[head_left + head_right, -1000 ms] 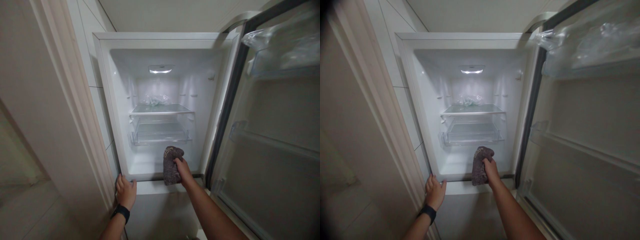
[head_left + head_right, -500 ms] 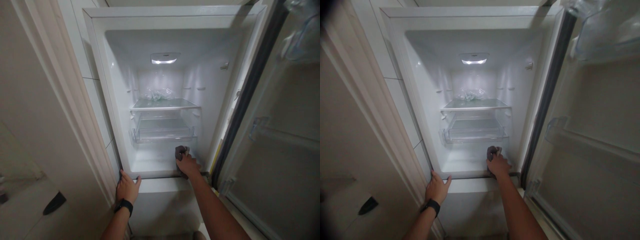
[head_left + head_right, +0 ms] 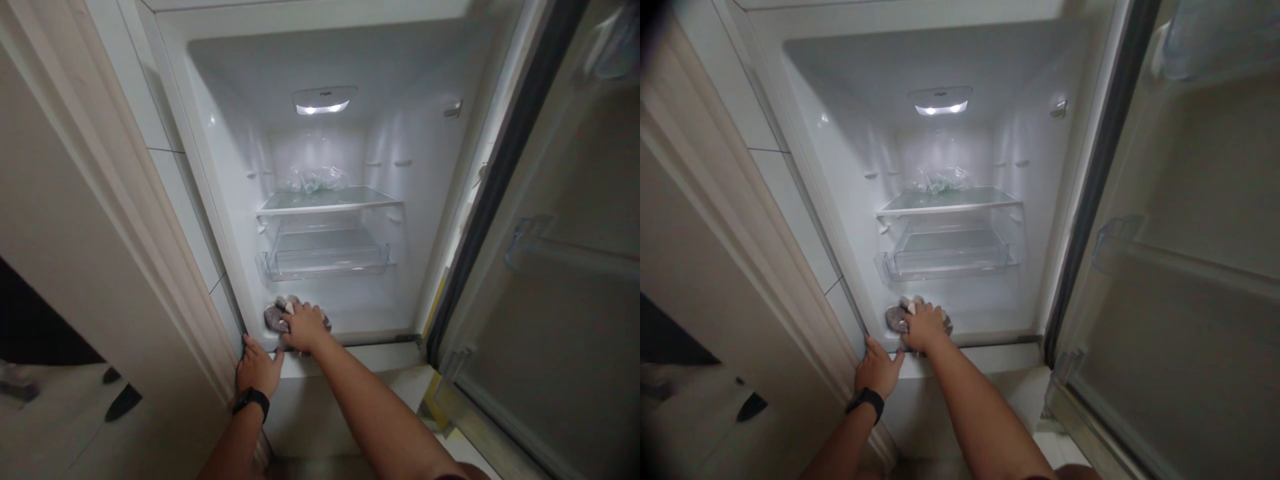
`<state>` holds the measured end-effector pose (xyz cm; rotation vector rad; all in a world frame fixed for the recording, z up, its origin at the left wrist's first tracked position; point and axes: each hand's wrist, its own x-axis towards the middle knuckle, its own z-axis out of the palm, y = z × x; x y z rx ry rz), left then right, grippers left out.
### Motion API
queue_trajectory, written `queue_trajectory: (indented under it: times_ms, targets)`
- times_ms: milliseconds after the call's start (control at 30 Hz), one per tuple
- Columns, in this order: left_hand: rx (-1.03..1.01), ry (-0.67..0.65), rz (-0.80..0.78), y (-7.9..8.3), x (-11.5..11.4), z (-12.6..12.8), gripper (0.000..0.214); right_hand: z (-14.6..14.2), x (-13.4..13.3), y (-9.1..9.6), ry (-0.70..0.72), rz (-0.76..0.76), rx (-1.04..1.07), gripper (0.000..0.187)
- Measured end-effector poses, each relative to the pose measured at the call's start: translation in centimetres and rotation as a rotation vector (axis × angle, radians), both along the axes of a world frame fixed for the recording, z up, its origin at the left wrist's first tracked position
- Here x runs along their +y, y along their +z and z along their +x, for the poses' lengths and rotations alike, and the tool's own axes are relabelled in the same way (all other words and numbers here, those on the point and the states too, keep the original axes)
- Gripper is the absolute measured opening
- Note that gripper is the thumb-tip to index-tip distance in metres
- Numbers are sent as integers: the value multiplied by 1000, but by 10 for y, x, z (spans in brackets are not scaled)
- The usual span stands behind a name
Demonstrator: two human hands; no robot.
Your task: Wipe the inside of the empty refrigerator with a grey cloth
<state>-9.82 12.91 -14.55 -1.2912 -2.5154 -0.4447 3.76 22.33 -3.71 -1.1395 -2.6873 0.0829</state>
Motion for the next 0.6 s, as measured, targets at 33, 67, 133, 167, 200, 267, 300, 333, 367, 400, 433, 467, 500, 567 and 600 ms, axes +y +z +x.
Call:
queue_trajectory:
  times_ms: [33, 67, 133, 167, 200, 267, 300, 333, 367, 400, 433, 467, 500, 567, 600]
  targets:
    - [-1, -3, 1, -1, 0, -1, 101, 2, -3, -2, 32, 12, -2, 53]
    - [-4, -6, 3, -1, 0, -1, 101, 7, -6, -3, 39, 22, -1, 54]
    - [-12, -10, 10, -2, 0, -2, 100, 26, -5, -6, 0, 35, 7, 54]
    - [-16, -9, 13, -2, -1, -2, 99, 38, -3, -7, -35, 36, 9, 53]
    - [-21, -9, 14, -1, -1, -2, 99, 51, 0, -7, -79, 31, 7, 51]
    - [-26, -12, 16, 0, -1, -1, 99, 76, 10, -5, -195, 8, -2, 46]
    - [-28, -15, 16, 0, -2, -1, 98, 88, 15, -4, -264, -11, -9, 44]
    - [-31, -17, 16, 0, -2, -1, 98, 99, 21, -3, -333, -31, -16, 43]
    - [-32, -17, 16, 0, -2, -1, 98, 109, 26, -3, -399, -49, -23, 42]
    - [-33, -15, 16, 0, -2, 0, 97, 117, 30, -3, -454, -61, -28, 43]
    - [-34, -13, 15, 0, -2, 0, 97, 125, 34, -3, -496, -66, -33, 44]
    - [-34, -10, 12, 0, -2, 0, 97, 132, 37, -4, -530, -64, -35, 44]
    - [-32, -8, 10, 0, -2, 0, 96, 137, 39, -5, -555, -58, -35, 44]
    - [-26, -10, 7, 0, -3, 0, 96, 146, 42, -7, -591, -47, -24, 43]
    - [-21, -9, 6, 1, -3, 0, 95, 149, 43, -7, -608, -45, -18, 43]
